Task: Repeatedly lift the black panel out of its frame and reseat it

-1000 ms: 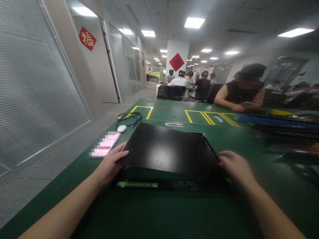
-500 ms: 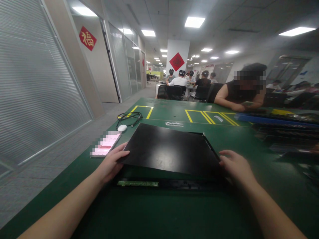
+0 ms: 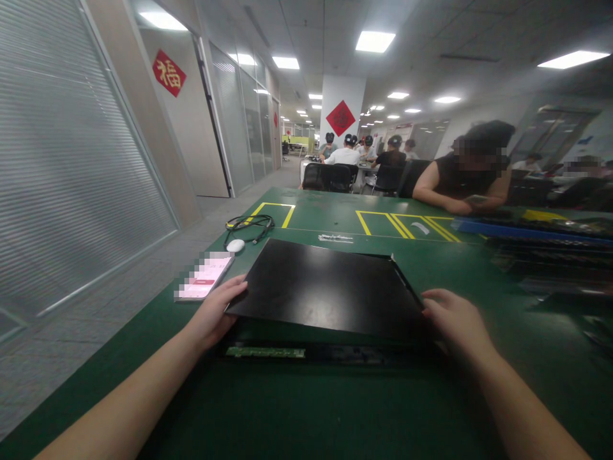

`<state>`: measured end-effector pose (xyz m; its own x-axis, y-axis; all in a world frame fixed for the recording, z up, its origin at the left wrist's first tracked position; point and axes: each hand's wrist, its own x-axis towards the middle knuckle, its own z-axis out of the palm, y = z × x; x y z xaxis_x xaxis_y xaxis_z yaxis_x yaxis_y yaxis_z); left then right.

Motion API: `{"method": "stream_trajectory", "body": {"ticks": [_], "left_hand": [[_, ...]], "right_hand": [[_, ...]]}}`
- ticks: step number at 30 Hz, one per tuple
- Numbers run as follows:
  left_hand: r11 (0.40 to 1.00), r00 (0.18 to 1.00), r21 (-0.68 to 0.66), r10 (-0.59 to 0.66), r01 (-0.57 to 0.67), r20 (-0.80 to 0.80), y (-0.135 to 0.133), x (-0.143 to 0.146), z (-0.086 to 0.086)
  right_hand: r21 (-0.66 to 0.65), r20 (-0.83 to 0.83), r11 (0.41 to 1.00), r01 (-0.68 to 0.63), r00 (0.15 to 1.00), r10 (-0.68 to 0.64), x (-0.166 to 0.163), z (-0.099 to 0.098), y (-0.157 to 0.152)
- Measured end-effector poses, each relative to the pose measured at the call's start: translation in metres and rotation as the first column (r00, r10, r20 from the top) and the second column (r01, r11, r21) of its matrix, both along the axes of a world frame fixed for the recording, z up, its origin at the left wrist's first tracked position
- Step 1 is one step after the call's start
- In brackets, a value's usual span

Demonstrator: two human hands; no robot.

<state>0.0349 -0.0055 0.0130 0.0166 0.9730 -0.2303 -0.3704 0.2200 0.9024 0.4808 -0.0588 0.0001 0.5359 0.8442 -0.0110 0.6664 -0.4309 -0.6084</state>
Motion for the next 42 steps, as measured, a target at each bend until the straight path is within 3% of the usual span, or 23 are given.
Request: {"method": "stream_trajectory", "body": {"ticks": [9, 36, 42], "left_hand": [[1.000, 1.000, 0.001, 0.026, -0.026, 0.007, 0.0009, 0.0015, -0.0024], [0.997, 0.998, 0.051, -0.059, 0.061, -0.038, -0.0009, -0.0005, -0.0027], [0.993, 0.993, 0.053, -0.099, 0.103, -0.069, -0.0020, 0.0003, -0.0022]], "right_hand": [[0.058, -0.017, 0.998, -0.007, 1.000, 0.008, 0.0016, -0.0023, -0.0007], [0.045, 0.024, 0.999, -0.015, 1.000, 0.014, 0.0008, -0.0029, -0.0002], [0.091, -0.022, 0.995, -0.040, 0.999, 0.042, -0.0029, -0.0008, -0.0022]]}}
